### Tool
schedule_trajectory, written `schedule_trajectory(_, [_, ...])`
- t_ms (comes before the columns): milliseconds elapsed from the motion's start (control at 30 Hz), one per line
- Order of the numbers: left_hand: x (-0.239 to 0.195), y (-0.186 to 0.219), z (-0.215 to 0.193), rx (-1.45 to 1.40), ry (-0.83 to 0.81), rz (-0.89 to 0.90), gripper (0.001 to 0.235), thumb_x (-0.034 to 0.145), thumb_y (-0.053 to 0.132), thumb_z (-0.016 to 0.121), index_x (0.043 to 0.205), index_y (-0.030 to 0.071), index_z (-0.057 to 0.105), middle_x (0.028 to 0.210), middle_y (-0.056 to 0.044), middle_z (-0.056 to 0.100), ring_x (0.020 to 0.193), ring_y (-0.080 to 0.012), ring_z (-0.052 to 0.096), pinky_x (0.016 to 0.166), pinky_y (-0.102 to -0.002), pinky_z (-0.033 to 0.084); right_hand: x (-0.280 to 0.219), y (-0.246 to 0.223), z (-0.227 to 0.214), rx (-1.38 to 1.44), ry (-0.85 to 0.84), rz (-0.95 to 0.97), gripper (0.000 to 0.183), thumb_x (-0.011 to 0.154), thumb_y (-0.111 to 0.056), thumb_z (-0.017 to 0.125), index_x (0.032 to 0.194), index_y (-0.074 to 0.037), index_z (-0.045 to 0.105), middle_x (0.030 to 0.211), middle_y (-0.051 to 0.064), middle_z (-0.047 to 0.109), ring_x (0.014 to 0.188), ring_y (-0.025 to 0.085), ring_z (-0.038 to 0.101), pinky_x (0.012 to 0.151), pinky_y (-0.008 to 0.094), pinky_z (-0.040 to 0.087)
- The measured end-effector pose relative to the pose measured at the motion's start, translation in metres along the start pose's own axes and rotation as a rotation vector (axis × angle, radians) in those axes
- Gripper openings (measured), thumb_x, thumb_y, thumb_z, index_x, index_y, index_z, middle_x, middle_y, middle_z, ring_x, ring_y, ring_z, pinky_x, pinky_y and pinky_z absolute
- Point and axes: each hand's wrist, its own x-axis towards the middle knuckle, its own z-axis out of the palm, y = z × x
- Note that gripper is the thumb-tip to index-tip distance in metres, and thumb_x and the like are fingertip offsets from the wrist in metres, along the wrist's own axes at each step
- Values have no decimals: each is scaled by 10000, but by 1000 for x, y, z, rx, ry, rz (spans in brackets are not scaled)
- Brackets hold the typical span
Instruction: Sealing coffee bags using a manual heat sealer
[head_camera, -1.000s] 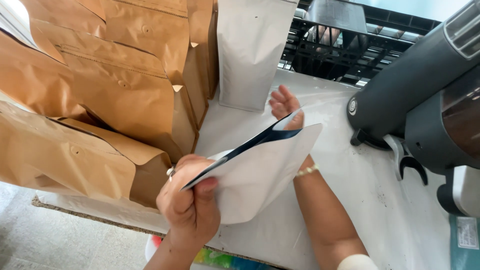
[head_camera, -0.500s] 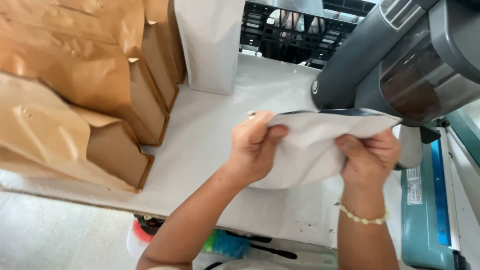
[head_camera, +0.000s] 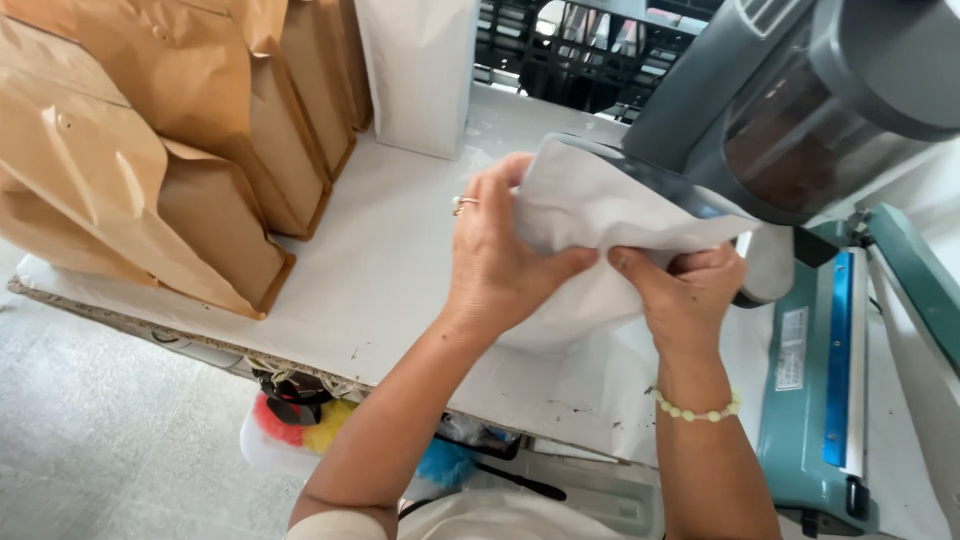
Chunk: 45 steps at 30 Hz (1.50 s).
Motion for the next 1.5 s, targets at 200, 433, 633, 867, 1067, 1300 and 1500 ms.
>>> schedule_trajectory(200, [5, 7, 0, -100, 26, -291, 966, 550, 178, 1023, 1366, 160, 506, 1178, -73, 579, 876, -255, 652, 804, -376, 587, 14, -63, 25, 43, -2, 43, 620, 643, -46, 959, 1173, -12, 639, 929, 73, 679, 932, 99, 596, 827, 329, 532])
schedule_trajectory(433, [-6, -33, 11, -568, 129, -334, 712, 662, -15, 954, 1163, 117, 465, 1104, -31, 455, 799, -143, 658, 655, -253, 626, -10, -63, 22, 82, 67, 93, 503, 680, -149, 986, 954, -82, 570, 805, -22, 585, 783, 63, 586, 838, 220, 501])
schedule_trajectory(633, [-9, -44, 7, -499, 49, -242, 485, 636, 111, 1009, 1013, 32, 715, 1111, -73, 618, 995, -209, 734, 946, -354, 600, -3, -62, 25, 9, -1, 133, 257, 760, -100, 929, 869, -47, 703, 772, 11, 682, 767, 61, 611, 807, 266, 544])
schedule_trajectory(867, [-12, -52, 6, -591, 87, -160, 230, 738, 51, 934, 819, 12, 722, 978, -111, 652, 891, -171, 683, 879, -321, 580, -4, -29, 15, 110, 82, -24, 242, 835, -25, 872, 743, -15, 648, 641, 23, 581, 636, 43, 535, 626, 244, 529])
schedule_trajectory(1067, [2, -42, -5, -453, 57, 28, 295, 760, 118, 924, 822, 65, 640, 1073, -90, 529, 1042, -238, 558, 999, -355, 471, 9, -58, 19, 99, 128, -124, 300, 812, -36, 925, 826, -19, 626, 751, 70, 603, 701, 92, 578, 667, 263, 514])
schedule_trajectory(1300, [40, -24, -7, -530, -251, -153, 827, 636, 143, 998, 1300, 157, 504, 1164, -146, 687, 1064, -244, 653, 1055, -454, 469, 31, -84, 48, 206, -110, 79, 675, 563, 9, 976, 1097, 1, 563, 957, 59, 618, 954, 142, 649, 832, 290, 568])
schedule_trajectory(1500, [45, -24, -5, -382, -384, -225, 270, 621, 195, 937, 780, 90, 746, 644, -78, 694, 626, -139, 594, 605, -322, 521, 35, -61, 34, 108, -92, 39, 532, 650, 80, 929, 1115, 43, 673, 1013, 162, 708, 1015, 259, 688, 816, 404, 612])
